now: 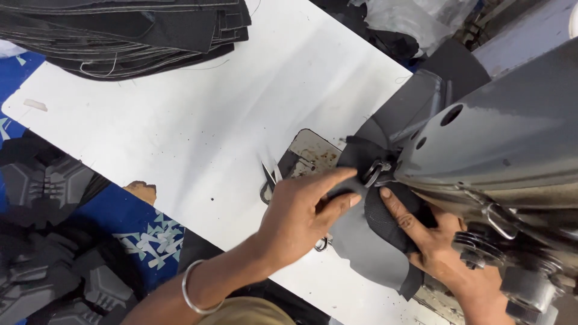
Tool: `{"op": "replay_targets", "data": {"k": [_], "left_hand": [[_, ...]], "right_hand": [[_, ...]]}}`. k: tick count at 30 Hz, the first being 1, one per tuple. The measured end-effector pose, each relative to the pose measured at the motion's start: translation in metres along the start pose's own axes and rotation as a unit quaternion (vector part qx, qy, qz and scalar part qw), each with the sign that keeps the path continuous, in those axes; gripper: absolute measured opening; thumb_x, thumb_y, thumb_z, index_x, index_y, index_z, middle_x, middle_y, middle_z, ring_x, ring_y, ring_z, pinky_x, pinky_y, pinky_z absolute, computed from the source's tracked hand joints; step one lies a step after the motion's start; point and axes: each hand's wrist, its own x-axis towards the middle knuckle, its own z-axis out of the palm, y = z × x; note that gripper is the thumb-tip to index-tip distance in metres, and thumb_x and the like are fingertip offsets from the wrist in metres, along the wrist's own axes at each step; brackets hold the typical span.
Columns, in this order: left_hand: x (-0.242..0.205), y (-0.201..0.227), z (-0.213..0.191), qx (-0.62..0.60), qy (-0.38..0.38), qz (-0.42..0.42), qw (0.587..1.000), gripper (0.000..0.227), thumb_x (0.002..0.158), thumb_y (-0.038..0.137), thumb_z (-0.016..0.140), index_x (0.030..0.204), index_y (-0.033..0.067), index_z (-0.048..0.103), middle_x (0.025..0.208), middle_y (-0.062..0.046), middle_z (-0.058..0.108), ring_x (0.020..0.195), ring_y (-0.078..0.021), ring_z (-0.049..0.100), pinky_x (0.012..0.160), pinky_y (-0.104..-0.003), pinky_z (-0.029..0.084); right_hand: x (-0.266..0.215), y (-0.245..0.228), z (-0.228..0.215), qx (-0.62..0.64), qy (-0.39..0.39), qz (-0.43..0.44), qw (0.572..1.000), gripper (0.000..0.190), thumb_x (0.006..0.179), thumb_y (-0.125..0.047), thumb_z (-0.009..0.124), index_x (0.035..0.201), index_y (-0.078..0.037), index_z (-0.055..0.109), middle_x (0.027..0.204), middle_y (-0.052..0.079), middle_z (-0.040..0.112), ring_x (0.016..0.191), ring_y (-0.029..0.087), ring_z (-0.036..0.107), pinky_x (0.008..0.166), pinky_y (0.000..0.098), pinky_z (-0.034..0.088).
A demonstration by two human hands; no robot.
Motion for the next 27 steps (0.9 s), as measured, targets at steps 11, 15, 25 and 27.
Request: {"op": "replay_targets", "data": {"k": [11,15,25,27], "left_hand": [[-0.022,0.002,0.009,-0.088,0.005,-0.070,0.994,0.034,0.096,0.010,0.072,0.128,0.0011,0.069,0.076,-0.005,0.072,0.053,-0.0022,0.052,0.045,-0.022,0.044],[-0.018,-0.001,0.008,-0.109,0.010,-0.070,0.992,0.035,0.097,0.008,0.072,0.131,0.0008,0.069,0.072,-0.005,0.067,0.057,-0.0014,0.049,0.047,-0.023,0.044],[0.003,0.005,-0.007,-0.036,-0.041,-0.057,0.997,0.036,0.092,0.014,0.075,0.127,0.0034,0.071,0.069,-0.003,0.069,0.050,-0.0034,0.054,0.043,-0.026,0.043],[0.008,0.005,-0.009,-0.042,-0.050,-0.065,0.996,0.037,0.092,0.014,0.075,0.127,0.0036,0.071,0.067,-0.004,0.067,0.050,-0.0036,0.055,0.044,-0.026,0.044]], "right_hand": [[0.007,-0.009,-0.025,0.103,0.095,0.017,0.990,0.110,0.050,-0.017,0.081,0.151,-0.046,0.046,0.134,0.017,0.056,0.118,0.038,0.060,0.098,0.0520,0.052],[0.001,-0.015,-0.029,0.018,0.159,0.023,0.987,0.106,0.051,-0.028,0.080,0.150,-0.042,0.046,0.135,0.019,0.054,0.117,0.038,0.060,0.096,0.0499,0.052],[-0.004,-0.025,-0.030,0.001,0.111,0.052,0.992,0.110,0.050,-0.035,0.081,0.155,-0.039,0.047,0.129,0.025,0.052,0.104,0.041,0.059,0.079,0.0533,0.055],[-0.002,-0.028,-0.040,0.018,0.096,0.063,0.993,0.108,0.052,-0.029,0.082,0.155,-0.038,0.047,0.129,0.025,0.052,0.104,0.042,0.060,0.079,0.0547,0.055]]}}
